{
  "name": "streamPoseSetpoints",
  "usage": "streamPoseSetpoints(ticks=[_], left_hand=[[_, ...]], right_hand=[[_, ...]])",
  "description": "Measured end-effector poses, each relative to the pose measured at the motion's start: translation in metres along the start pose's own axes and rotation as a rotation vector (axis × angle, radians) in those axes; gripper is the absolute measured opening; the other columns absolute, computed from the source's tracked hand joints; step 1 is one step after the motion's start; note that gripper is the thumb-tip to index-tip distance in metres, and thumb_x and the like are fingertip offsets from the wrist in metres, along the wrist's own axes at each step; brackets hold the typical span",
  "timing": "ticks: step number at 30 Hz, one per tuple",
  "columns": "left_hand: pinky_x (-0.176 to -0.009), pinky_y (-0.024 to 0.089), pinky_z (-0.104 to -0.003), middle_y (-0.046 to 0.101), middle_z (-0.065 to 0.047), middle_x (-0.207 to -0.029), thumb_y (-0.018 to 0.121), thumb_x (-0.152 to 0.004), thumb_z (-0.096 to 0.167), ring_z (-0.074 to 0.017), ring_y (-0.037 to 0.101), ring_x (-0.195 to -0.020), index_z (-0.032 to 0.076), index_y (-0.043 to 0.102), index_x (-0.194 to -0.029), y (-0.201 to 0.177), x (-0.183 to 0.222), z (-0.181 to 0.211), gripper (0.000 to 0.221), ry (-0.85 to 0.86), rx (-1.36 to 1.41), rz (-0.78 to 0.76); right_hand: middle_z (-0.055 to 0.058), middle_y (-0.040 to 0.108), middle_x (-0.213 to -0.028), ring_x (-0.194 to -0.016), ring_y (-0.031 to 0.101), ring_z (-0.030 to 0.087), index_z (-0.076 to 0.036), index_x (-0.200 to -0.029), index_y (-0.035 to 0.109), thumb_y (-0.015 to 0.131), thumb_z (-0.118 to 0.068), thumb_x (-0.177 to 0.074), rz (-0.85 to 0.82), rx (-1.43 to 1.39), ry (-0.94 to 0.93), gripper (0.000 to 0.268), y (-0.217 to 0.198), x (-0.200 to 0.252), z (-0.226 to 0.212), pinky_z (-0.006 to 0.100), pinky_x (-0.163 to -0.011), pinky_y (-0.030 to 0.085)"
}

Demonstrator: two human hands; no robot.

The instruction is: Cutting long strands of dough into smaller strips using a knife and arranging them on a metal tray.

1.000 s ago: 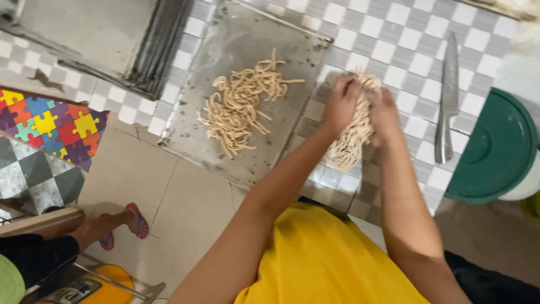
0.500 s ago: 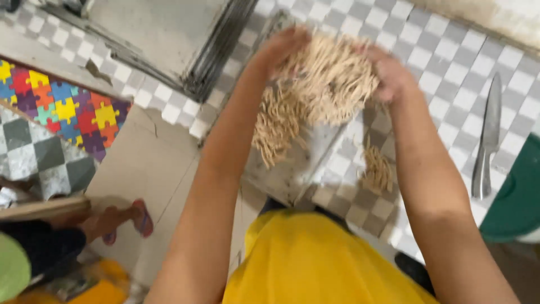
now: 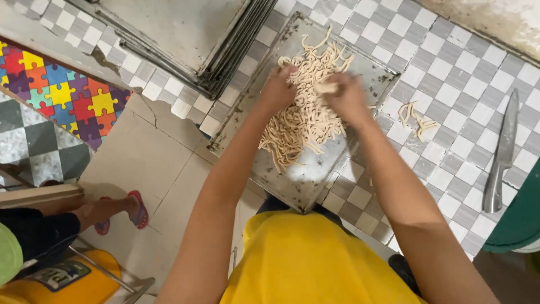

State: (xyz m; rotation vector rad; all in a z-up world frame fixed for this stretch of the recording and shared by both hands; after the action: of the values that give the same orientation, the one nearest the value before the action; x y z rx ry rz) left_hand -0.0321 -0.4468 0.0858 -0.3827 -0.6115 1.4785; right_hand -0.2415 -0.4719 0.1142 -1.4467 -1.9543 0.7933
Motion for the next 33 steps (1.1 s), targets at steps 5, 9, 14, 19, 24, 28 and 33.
streamPoseSetpoints(ticks=[5, 9, 14, 19, 24, 28, 33], left_hand=[[-0.107, 0.052, -0.065, 0.046, -0.019, -0.142, 0.06, -0.101, 0.018, -0.0449, 0.057, -0.131, 0.024, 0.052, -0.148, -0.012, 0.022, 0.016, 0.048, 0.112, -0.367, 0.019], [-0.101, 0.05, -0.055, 0.054, -0.014, -0.148, 0.075, -0.085, 0.048, -0.0397, 0.056, -0.135, 0.033, 0.075, -0.131, -0.016, 0.062, 0.083, 0.049, 0.545, -0.574, 0.34], [-0.107, 0.037, -0.072, 0.043, -0.007, -0.156, 0.067, -0.087, 0.053, -0.0406, 0.033, -0.147, 0.03, 0.067, -0.132, 0.027, 0.018, 0.051, 0.051, 0.409, -0.678, 0.081], [-0.089, 0.05, -0.056, 0.058, -0.001, -0.116, 0.072, -0.068, 0.042, -0.0318, 0.054, -0.119, 0.028, 0.074, -0.101, 0.02, 0.034, 0.034, 0.036, 0.645, -0.617, 0.198], [-0.095, 0.046, -0.054, 0.07, 0.008, -0.093, 0.065, -0.088, 0.058, -0.0218, 0.062, -0.12, 0.036, 0.066, -0.085, -0.03, 0.009, 0.047, 0.023, 0.566, -0.501, 0.405], [-0.107, 0.043, -0.061, 0.062, -0.008, -0.146, 0.043, -0.11, 0.048, -0.0396, 0.049, -0.14, 0.022, 0.062, -0.143, -0.011, -0.055, 0.079, 0.047, 0.624, -0.425, 0.109], [-0.129, -0.005, -0.061, -0.009, -0.008, -0.176, 0.02, -0.107, 0.064, -0.0362, -0.01, -0.162, 0.024, 0.025, -0.172, 0.036, -0.097, 0.078, 0.076, 0.106, -0.537, -0.315]], right_hand=[[0.019, 0.053, -0.124, -0.112, 0.066, 0.055, -0.02, -0.129, 0.068, 0.077, -0.031, -0.087, 0.027, 0.225, 0.027, 0.045, -0.039, -0.003, 0.021, 0.059, -0.098, 0.054], [0.021, 0.061, -0.121, -0.112, 0.066, 0.056, -0.019, -0.13, 0.074, 0.079, -0.03, -0.083, 0.034, 0.269, -0.031, 0.048, -0.051, -0.002, 0.043, 0.063, -0.096, 0.054], [0.02, 0.061, -0.124, -0.119, 0.06, 0.056, -0.024, -0.134, 0.076, 0.066, -0.02, -0.091, 0.165, 0.37, -0.245, 0.044, -0.02, -0.004, 0.001, 0.062, -0.104, 0.047], [0.009, 0.066, -0.128, -0.113, 0.068, 0.044, -0.036, -0.121, 0.082, 0.074, -0.023, -0.088, 0.312, 0.472, -0.397, 0.036, -0.035, -0.016, 0.012, 0.05, -0.095, 0.057], [0.031, 0.067, -0.134, -0.125, 0.058, 0.057, 0.001, -0.118, 0.075, 0.065, -0.031, -0.103, 0.223, 0.095, -0.498, 0.037, -0.066, 0.029, -0.021, 0.064, -0.107, 0.047], [0.028, 0.064, -0.135, -0.13, 0.052, 0.048, 0.004, -0.136, 0.067, 0.065, -0.013, -0.109, 0.53, 0.21, -0.287, 0.032, -0.124, 0.058, 0.092, 0.06, -0.109, 0.039], [0.03, 0.048, -0.16, -0.149, 0.041, 0.049, 0.007, -0.156, 0.043, 0.029, -0.023, -0.118, 0.613, 0.656, -0.278, 0.05, -0.058, 0.057, 0.119, 0.065, -0.122, 0.01]])
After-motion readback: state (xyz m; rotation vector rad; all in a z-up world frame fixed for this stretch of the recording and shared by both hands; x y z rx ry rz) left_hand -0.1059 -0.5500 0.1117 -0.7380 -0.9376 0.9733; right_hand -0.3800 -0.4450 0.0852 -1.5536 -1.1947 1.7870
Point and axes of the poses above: each hand's wrist, its own x-axis away from the middle knuckle, its own y-axis out of the palm, z = x × y, the point moved 9 cm from there along -x, towards the middle knuckle
